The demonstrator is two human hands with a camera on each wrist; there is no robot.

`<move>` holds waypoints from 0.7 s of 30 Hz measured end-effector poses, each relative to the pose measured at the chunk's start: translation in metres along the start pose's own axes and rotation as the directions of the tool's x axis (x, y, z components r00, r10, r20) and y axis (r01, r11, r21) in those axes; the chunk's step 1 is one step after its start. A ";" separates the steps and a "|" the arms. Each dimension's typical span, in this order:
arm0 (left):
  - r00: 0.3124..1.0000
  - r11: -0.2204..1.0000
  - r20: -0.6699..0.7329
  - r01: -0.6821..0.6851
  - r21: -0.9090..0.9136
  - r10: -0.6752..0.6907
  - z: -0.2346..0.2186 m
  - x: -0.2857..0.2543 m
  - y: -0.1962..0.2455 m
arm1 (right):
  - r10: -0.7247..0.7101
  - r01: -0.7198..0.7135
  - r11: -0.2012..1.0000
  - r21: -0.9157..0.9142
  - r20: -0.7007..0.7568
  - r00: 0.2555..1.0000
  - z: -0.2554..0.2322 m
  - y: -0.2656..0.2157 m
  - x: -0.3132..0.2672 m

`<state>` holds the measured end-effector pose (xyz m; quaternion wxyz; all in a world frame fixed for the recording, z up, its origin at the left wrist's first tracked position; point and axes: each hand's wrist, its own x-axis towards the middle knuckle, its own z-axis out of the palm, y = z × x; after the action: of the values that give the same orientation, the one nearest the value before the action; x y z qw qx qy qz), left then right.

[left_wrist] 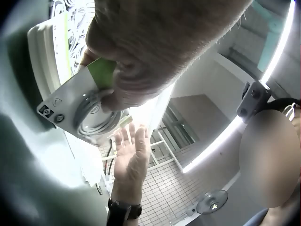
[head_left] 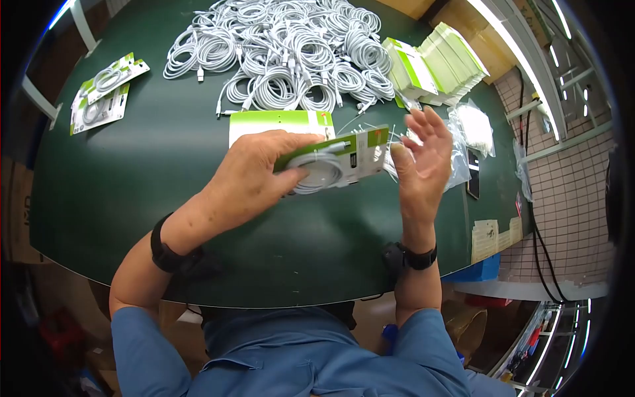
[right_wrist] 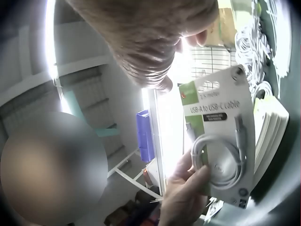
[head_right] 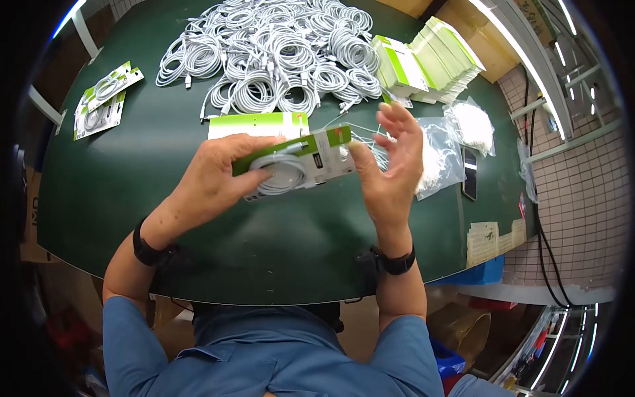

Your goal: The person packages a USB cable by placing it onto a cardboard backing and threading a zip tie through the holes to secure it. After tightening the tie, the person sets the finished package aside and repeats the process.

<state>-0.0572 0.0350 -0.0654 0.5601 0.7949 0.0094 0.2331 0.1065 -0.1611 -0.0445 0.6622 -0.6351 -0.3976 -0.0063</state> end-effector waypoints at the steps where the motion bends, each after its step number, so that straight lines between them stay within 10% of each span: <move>1: 0.998 0.983 0.054 -0.040 0.179 0.031 -0.006 -0.001 0.009 | -0.145 0.153 0.958 -0.244 0.051 0.988 -0.009 -0.003 0.003; 3: 0.993 0.931 0.108 -0.086 0.354 0.051 -0.009 -0.002 0.018 | -0.276 0.306 0.834 -0.458 0.134 0.952 -0.007 -0.016 0.005; 5: 0.977 0.916 0.155 -0.196 0.351 0.149 -0.003 -0.005 0.025 | -0.243 0.504 0.753 -0.423 0.533 0.810 0.006 -0.031 -0.005; 11: 0.968 0.845 0.114 -0.250 0.472 0.223 -0.009 -0.003 0.030 | -0.114 0.476 0.767 -0.431 0.637 0.762 0.019 -0.034 -0.020; 14: 0.883 0.808 -0.163 -0.309 0.502 0.439 0.001 0.001 0.025 | -0.102 0.512 0.704 -0.491 0.645 0.758 0.019 -0.031 -0.022; 19: 0.817 0.941 -0.488 -0.182 0.285 0.306 0.002 0.011 0.027 | 0.102 -0.024 0.975 -0.219 0.353 0.930 0.018 -0.015 -0.033; 21: 0.901 0.974 -0.425 -0.014 -0.225 -0.086 0.005 0.008 0.026 | 0.190 -0.193 0.981 -0.023 0.328 0.926 0.019 -0.006 -0.034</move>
<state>-0.0543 0.0237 -0.0408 0.6338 0.6553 0.1217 0.3925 0.0705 -0.1631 -0.0597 0.5872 -0.6598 -0.4386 0.1660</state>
